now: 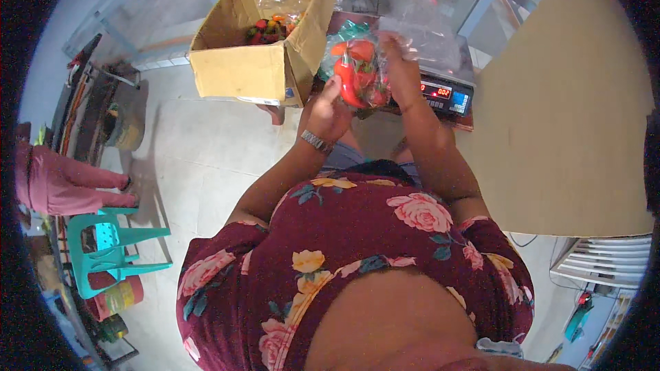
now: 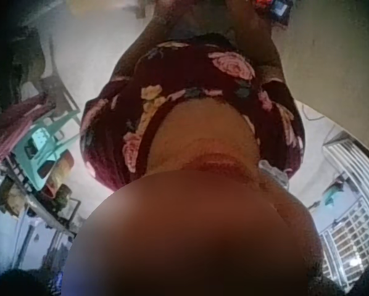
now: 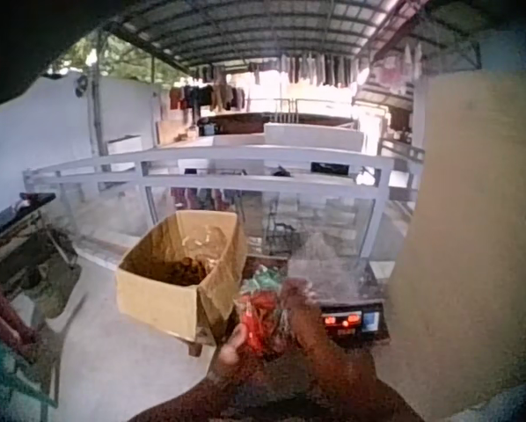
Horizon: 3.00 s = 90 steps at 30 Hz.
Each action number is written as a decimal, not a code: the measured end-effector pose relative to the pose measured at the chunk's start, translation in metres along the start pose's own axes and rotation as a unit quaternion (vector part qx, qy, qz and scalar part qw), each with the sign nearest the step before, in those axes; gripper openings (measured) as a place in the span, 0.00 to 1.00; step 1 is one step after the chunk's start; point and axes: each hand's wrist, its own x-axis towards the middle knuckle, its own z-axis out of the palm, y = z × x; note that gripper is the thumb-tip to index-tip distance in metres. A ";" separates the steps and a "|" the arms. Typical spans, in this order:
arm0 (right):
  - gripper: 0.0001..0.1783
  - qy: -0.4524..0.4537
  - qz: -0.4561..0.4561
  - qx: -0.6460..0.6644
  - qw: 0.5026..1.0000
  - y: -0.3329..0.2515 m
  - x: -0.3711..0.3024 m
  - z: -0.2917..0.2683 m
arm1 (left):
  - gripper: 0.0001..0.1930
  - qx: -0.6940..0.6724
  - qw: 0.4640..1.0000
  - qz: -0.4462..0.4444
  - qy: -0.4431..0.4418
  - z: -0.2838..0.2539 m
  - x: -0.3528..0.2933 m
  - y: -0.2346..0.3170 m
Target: The person picks up peppers from a cardboard box, places them into a plastic bag, weighs the bag on a digital scale, ties the bag shut by hand, and places the bag back into the box.
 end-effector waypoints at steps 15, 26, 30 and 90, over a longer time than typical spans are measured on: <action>0.16 -0.115 0.050 0.109 0.986 -0.008 -0.002 0.000 | 0.18 -0.019 0.993 0.029 0.111 -0.028 0.017 0.004; 0.12 -0.119 0.010 0.116 0.986 -0.024 0.004 0.008 | 0.17 -0.057 0.986 0.051 0.148 0.013 0.020 0.018; 0.13 -0.045 -0.213 -0.171 0.961 -0.039 0.014 0.010 | 0.17 -0.052 0.991 0.071 0.102 -0.014 0.023 0.010; 0.17 -0.272 -0.138 -0.064 0.950 -0.100 0.043 -0.027 | 0.13 0.590 0.775 -0.092 -0.205 0.060 0.023 0.033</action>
